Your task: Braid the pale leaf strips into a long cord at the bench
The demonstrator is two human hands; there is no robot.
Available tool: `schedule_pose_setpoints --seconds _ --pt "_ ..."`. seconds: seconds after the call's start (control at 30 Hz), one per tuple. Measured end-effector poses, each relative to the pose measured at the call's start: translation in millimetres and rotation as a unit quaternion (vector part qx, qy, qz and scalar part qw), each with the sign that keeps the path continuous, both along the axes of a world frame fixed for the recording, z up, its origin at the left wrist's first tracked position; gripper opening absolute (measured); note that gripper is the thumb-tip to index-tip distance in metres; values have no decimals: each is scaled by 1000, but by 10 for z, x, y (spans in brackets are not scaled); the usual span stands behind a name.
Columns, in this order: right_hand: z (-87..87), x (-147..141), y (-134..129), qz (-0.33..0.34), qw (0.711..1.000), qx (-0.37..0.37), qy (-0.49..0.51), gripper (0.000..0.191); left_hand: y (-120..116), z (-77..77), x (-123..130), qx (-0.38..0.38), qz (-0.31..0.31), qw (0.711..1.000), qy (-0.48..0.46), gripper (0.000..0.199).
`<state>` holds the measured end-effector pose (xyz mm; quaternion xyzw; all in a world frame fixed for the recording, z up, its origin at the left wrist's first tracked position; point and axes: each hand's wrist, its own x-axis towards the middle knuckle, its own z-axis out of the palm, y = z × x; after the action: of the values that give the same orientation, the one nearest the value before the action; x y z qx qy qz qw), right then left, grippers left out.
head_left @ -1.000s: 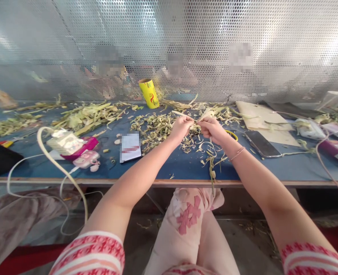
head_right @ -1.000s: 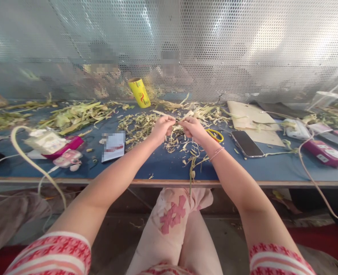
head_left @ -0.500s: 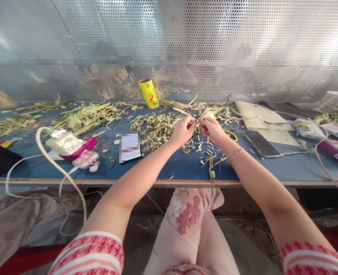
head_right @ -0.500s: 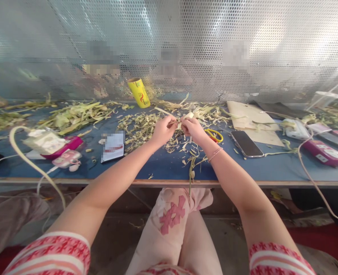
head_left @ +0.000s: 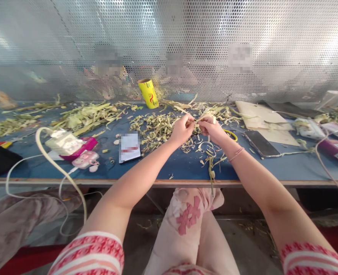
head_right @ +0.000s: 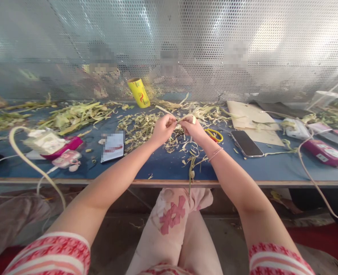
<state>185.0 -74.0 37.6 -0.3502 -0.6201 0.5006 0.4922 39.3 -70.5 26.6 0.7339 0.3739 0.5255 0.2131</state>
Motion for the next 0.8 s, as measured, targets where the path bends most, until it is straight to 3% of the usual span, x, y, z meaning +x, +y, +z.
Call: schedule_pose_setpoints --seconds 0.17,0.47,0.73,0.8 --pt "-39 7 44 -19 1000 9 -5 33 101 -41 2 -97 -4 992 -77 15" --pt "-107 -8 70 -20 989 86 -120 37 116 -57 -10 -45 21 998 -49 20" --pt "-116 11 96 -24 986 87 -138 39 133 -70 16 -92 -15 991 -100 20" --pt "-141 17 140 -55 982 99 -152 35 130 -72 27 -109 -27 985 -130 19"
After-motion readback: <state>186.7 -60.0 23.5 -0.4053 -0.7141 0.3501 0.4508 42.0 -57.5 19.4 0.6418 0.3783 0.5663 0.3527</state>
